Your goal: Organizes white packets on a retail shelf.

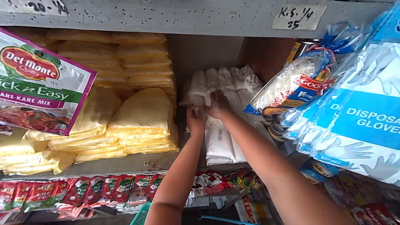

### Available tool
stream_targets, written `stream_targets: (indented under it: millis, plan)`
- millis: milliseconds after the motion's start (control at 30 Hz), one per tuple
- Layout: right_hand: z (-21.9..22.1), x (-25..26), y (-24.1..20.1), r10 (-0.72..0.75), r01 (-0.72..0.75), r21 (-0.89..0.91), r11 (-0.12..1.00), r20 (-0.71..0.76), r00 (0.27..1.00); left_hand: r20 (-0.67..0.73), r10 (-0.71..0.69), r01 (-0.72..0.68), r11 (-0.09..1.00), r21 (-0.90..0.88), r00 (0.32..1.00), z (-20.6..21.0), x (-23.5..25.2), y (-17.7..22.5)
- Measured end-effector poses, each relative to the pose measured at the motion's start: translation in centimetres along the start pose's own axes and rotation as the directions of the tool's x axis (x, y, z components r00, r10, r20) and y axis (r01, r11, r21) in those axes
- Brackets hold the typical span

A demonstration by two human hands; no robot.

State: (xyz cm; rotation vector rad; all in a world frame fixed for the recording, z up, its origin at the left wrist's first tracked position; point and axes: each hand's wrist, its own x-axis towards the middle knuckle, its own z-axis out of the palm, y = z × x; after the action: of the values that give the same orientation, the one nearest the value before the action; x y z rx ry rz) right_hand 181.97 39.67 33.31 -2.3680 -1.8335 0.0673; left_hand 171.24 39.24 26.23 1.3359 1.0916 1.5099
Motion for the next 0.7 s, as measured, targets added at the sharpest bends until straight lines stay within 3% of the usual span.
stream_targets:
  millis: [400,600,700]
  plan:
    - [0.1,0.0,0.1,-0.005,0.005,0.007,1.0,-0.009,1.0,-0.005,-0.014,0.014,1.0,0.007,1.0,0.1,-0.1,-0.2]
    - [0.0,-2.7,2.1,-0.157,0.192,0.204,0.96,-0.178,0.971,0.004,0.04,-0.039,0.997,-0.068,0.999,-0.2,-0.3,-0.4]
    - [0.9,-5.0,4.2,-0.092,0.15,0.154,0.977,-0.327,0.94,0.02,0.027,-0.025,0.997,-0.067,0.999,-0.3,-0.2,-0.2]
